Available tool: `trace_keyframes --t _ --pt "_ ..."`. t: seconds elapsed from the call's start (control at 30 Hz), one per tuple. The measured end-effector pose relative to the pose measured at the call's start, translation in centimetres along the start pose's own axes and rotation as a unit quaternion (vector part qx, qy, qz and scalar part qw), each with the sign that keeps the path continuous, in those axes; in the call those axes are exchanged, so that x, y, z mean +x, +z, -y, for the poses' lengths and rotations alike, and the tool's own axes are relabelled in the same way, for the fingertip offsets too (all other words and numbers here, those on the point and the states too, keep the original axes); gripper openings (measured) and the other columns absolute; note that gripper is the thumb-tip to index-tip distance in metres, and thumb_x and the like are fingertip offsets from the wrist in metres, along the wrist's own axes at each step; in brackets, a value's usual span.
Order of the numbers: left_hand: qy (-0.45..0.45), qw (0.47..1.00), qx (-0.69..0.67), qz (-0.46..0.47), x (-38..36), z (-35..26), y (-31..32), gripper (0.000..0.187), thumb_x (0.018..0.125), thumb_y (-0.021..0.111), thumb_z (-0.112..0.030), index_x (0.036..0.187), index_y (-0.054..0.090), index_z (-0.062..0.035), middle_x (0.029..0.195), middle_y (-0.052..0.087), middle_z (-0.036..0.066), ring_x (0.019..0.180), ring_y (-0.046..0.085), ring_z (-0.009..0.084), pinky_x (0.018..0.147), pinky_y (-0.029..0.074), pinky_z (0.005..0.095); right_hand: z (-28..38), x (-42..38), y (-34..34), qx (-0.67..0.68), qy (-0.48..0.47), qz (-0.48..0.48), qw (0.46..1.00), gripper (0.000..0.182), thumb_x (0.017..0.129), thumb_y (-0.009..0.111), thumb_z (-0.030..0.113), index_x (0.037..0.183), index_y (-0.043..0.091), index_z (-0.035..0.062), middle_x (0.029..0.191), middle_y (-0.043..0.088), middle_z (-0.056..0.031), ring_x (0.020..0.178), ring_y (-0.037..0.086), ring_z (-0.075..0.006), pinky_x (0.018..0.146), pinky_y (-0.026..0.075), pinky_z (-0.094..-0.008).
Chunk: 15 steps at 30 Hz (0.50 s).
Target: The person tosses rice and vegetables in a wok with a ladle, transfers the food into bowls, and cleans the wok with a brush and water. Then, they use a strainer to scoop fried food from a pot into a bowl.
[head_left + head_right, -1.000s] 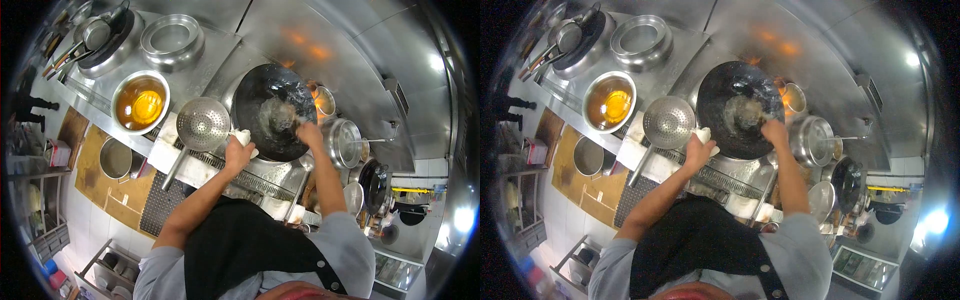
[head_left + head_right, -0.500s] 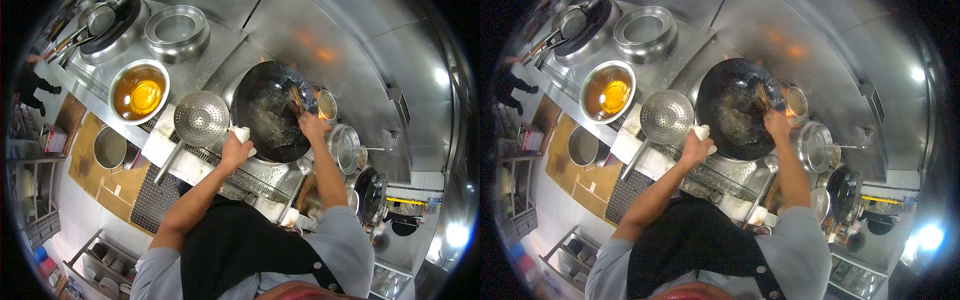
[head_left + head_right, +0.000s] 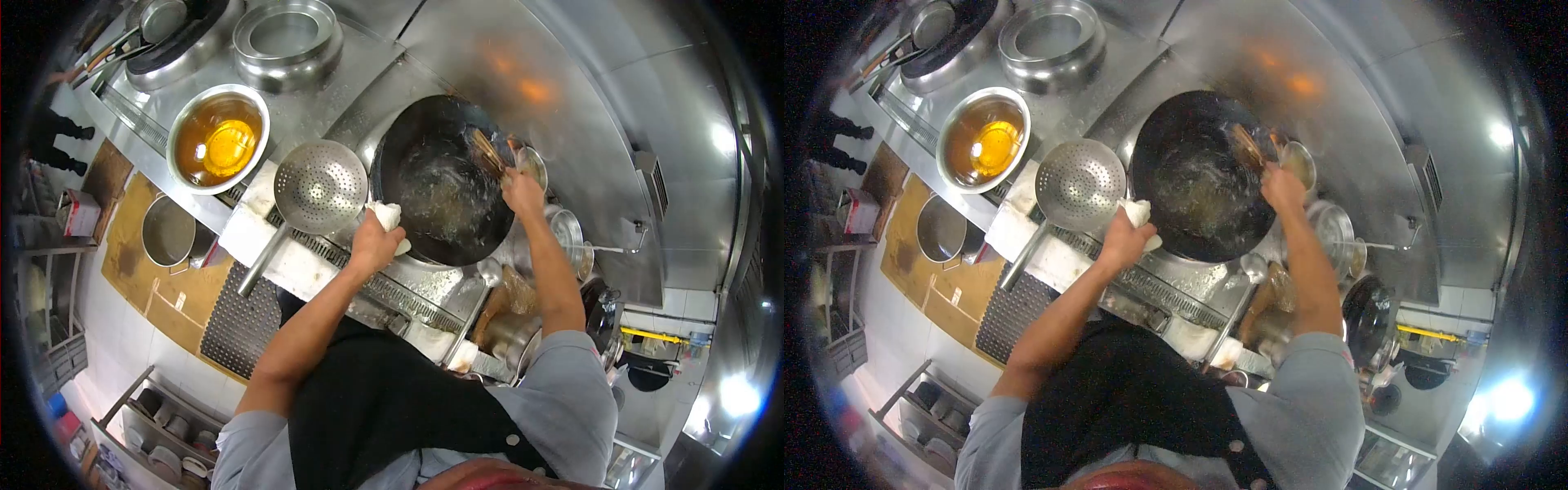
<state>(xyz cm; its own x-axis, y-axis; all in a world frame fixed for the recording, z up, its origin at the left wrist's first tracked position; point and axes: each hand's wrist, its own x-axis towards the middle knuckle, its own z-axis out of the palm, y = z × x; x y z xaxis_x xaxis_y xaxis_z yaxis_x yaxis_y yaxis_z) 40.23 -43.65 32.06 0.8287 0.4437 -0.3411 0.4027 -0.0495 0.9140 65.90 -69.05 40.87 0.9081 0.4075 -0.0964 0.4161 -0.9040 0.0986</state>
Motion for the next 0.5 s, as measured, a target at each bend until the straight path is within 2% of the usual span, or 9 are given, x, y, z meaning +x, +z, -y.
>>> trace_keyframes --t 0.03,0.1,0.17,0.2,0.27,0.33,0.4,0.5 --pt "0.000 1.000 -0.009 0.011 -0.2 0.0 -0.1 0.062 0.081 0.074 -0.026 0.121 0.049 0.0150 0.109 0.067 0.035 0.104 0.066 0.0493 0.092 0.052 0.0489 0.3 -0.5 -0.2 0.056 -0.005 -0.027 0.998 0.045 0.080 0.072 0.018 0.124 0.069 0.0116 0.110 0.067 -0.0268 0.097 0.068 -0.0457 0.085 0.056 -0.0537" --pt "0.020 1.000 -0.020 0.011 0.1 0.9 0.4 0.063 0.082 0.074 -0.026 0.121 0.049 0.0154 0.108 0.067 0.035 0.103 0.066 0.0495 0.091 0.052 0.0490 -2.5 -4.1 3.9 -0.002 -0.037 -0.017 0.999 0.045 0.080 0.075 0.022 0.123 0.070 0.0126 0.113 0.066 -0.0281 0.097 0.068 -0.0464 0.085 0.056 -0.0538" --pt "0.035 0.999 -0.026 0.009 0.1 1.0 0.3 0.063 0.082 0.074 -0.026 0.122 0.049 0.0159 0.107 0.067 0.035 0.102 0.066 0.0497 0.091 0.053 0.0492 -3.3 -10.0 2.8 -0.023 -0.044 0.038 0.998 0.035 0.087 0.068 0.025 0.122 0.069 0.0167 0.100 0.073 -0.0195 0.101 0.070 -0.0390 0.085 0.056 -0.0526" --pt "0.026 1.000 -0.007 0.007 0.1 0.6 0.3 0.063 0.082 0.074 -0.026 0.122 0.048 0.0159 0.107 0.067 0.036 0.102 0.066 0.0496 0.091 0.052 0.0493 -4.3 -9.9 1.7 -0.023 -0.045 0.038 0.998 0.035 0.087 0.068 0.025 0.122 0.069 0.0167 0.100 0.073 -0.0195 0.101 0.070 -0.0390 0.085 0.056 -0.0526" --pt "0.013 1.000 0.016 0.003 -0.1 0.1 0.1 0.063 0.082 0.074 -0.027 0.122 0.048 0.0159 0.107 0.067 0.036 0.103 0.066 0.0495 0.091 0.052 0.0495 -6.8 -9.7 -0.5 0.028 -0.032 0.124 0.991 0.045 0.077 0.078 0.022 0.122 0.073 0.0150 0.116 0.069 -0.0209 0.102 0.069 -0.0431 0.087 0.056 -0.0517" --pt "0.030 1.000 -0.008 -0.004 -0.3 -0.1 -0.1 0.062 0.082 0.074 -0.026 0.121 0.049 0.0141 0.108 0.067 0.035 0.104 0.066 0.0492 0.091 0.052 0.0497 -5.4 -4.2 -3.1 -0.057 -0.001 0.095 0.994 0.043 0.079 0.077 0.023 0.122 0.072 0.0151 0.113 0.071 -0.0188 0.100 0.069 -0.0422 0.086 0.056 -0.0515" --pt "0.014 1.000 -0.006 -0.001 -0.2 0.1 0.0 0.061 0.081 0.074 -0.027 0.121 0.050 0.0132 0.109 0.067 0.035 0.104 0.066 0.0490 0.092 0.052 0.0495 -4.3 1.6 -1.8 -0.068 -0.010 0.011 0.998 0.040 0.081 0.074 0.022 0.120 0.072 0.0146 0.108 0.072 -0.0215 0.099 0.069 -0.0423 0.085 0.056 -0.0521" --pt "-0.002 1.000 -0.005 0.014 0.0 0.9 0.3 0.060 0.081 0.074 -0.026 0.121 0.051 0.0117 0.111 0.067 0.033 0.105 0.066 0.0483 0.093 0.051 0.0488 -1.5 0.3 1.6 -0.019 0.001 -0.019 1.000 0.038 0.083 0.071 0.022 0.120 0.072 0.0140 0.104 0.072 -0.0247 0.099 0.069 -0.0427 0.085 0.055 -0.0537"
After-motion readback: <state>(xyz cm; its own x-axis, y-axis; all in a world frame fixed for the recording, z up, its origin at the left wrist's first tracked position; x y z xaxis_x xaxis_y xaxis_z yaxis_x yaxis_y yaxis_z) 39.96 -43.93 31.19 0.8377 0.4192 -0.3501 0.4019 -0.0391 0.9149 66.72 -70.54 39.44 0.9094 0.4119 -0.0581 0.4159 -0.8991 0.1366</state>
